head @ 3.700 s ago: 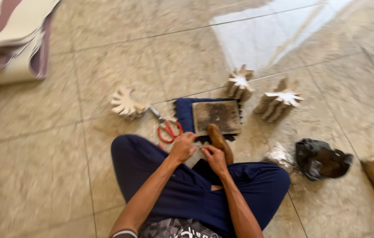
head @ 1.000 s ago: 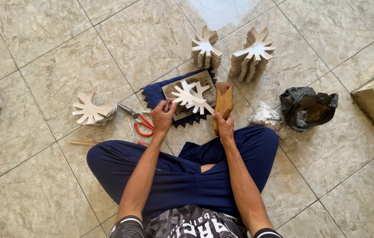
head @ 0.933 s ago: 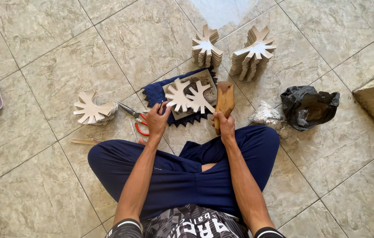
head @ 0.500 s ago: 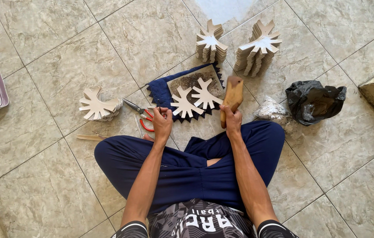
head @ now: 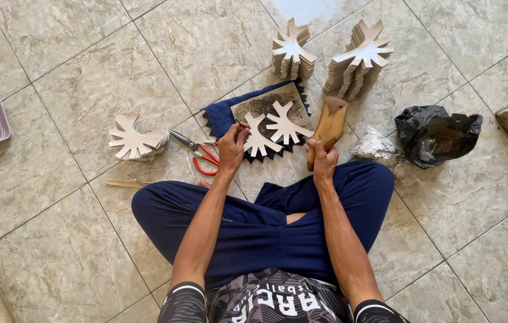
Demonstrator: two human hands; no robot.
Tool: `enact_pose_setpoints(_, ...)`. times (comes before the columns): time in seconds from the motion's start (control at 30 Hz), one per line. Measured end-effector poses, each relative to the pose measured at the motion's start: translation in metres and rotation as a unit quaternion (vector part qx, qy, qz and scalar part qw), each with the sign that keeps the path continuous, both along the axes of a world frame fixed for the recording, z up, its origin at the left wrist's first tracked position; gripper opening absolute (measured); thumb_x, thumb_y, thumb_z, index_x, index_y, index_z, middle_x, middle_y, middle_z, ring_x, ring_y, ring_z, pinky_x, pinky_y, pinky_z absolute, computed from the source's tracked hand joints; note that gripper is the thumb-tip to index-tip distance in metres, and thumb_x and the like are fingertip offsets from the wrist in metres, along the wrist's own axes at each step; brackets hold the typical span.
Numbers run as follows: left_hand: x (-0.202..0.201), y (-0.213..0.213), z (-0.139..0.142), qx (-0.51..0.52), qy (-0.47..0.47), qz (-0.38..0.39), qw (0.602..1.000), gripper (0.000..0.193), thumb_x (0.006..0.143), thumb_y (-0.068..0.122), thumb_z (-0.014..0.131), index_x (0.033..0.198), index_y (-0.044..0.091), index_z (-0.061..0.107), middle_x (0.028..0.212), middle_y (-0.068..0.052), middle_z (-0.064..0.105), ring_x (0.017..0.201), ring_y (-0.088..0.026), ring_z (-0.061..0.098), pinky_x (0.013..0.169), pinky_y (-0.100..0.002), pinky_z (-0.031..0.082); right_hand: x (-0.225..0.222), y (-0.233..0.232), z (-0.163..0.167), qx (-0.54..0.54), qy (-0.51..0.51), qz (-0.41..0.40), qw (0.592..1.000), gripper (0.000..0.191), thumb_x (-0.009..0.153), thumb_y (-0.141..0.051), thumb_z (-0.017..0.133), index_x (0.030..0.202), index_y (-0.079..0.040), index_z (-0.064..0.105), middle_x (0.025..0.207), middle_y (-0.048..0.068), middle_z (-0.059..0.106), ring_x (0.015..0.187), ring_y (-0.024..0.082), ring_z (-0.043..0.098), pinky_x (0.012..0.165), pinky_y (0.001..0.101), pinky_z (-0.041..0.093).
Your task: The person sits cross-legged on a tiled floor finishing stacks of pre-cut decorative shoe components. They hold each cutout piece, rub its edges against an abrasive pad on a blue mat using a small handheld tool, and place the finished piece onto growing stacks beside them, working through the pieces one at a time.
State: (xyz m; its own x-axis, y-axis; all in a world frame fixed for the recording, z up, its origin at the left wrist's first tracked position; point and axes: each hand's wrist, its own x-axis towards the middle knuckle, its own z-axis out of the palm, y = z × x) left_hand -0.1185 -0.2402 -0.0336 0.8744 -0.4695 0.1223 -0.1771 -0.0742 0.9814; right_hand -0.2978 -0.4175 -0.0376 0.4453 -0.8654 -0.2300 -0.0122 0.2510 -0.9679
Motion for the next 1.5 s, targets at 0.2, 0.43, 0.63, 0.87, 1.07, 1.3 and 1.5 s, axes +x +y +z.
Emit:
enact_pose_setpoints(0.2,0.01,-0.012,-0.005,0.019,-0.001,-0.025,1.0,0.014,0.103,0.01,0.062,0.11,0.0,0.067,0.094,-0.012,0.078,0.087,-0.016,0.078,0.074,-0.028,0.063,-0.002,0.0,-0.005,-0.008,0.013,0.047,0.999,0.039,0.084,-0.027,0.073,0.103,0.008,0.069,0.093,0.013,0.076,0.078,0.018,0.072,0.074,0.0302,0.058)
enact_pose_setpoints(0.43,0.009,-0.012,-0.009,0.01,-0.015,-0.033,0.999,0.012,0.103,0.008,0.063,0.108,-0.001,0.066,0.093,-0.013,0.078,0.088,-0.016,0.079,0.074,-0.028,0.063,-0.003,0.002,-0.006,-0.059,0.066,0.077,0.993,0.04,0.082,-0.03,0.077,0.101,0.006,0.069,0.086,0.009,0.072,0.075,0.017,0.068,0.069,0.0295,0.054)
enact_pose_setpoints(0.63,0.009,-0.012,-0.01,0.032,-0.043,-0.038,0.998,0.011,0.102,0.008,0.064,0.107,-0.001,0.066,0.093,-0.014,0.079,0.089,-0.017,0.079,0.072,-0.028,0.063,-0.004,0.003,-0.005,-0.099,0.102,0.092,0.986,0.04,0.083,-0.033,0.077,0.098,0.004,0.07,0.083,0.009,0.073,0.074,0.016,0.067,0.069,0.0288,0.053)
enact_pose_setpoints(0.87,0.007,-0.011,-0.016,0.073,-0.155,-0.056,0.984,0.009,0.099,0.003,0.064,0.108,0.001,0.065,0.098,-0.02,0.074,0.094,-0.032,0.076,0.074,-0.038,0.06,0.01,0.019,0.049,-0.258,0.123,0.139,0.948,0.047,0.081,-0.032,0.08,0.108,0.004,0.068,0.092,0.012,0.073,0.081,0.02,0.07,0.076,0.0341,0.055)
enact_pose_setpoints(1.07,0.007,-0.011,-0.015,0.095,-0.207,-0.085,0.97,0.012,0.1,0.003,0.061,0.112,0.002,0.065,0.103,-0.019,0.072,0.095,-0.036,0.073,0.077,-0.042,0.059,0.016,0.033,0.104,-0.362,0.017,0.156,0.919,0.052,0.083,-0.031,0.083,0.115,0.005,0.063,0.097,0.014,0.07,0.085,0.024,0.071,0.076,0.0371,0.057)
enact_pose_setpoints(1.3,0.006,-0.012,-0.019,0.117,-0.237,-0.104,0.959,0.016,0.099,0.003,0.059,0.114,0.001,0.065,0.108,-0.02,0.073,0.095,-0.039,0.07,0.075,-0.044,0.057,0.032,0.039,0.071,-0.408,0.237,0.301,0.829,0.084,0.07,-0.027,0.088,0.14,0.001,0.051,0.125,0.027,0.063,0.105,0.045,0.063,0.083,0.0495,0.051)
enact_pose_setpoints(1.5,0.016,-0.016,-0.017,0.038,-0.076,-0.013,0.996,0.01,0.102,0.006,0.061,0.107,0.0,0.068,0.093,-0.015,0.076,0.084,-0.022,0.076,0.074,-0.033,0.061,0.005,0.02,0.046,-0.373,0.18,0.197,0.889,0.081,0.076,-0.028,0.086,0.144,-0.003,0.051,0.128,0.024,0.066,0.115,0.041,0.065,0.094,0.045,0.053)
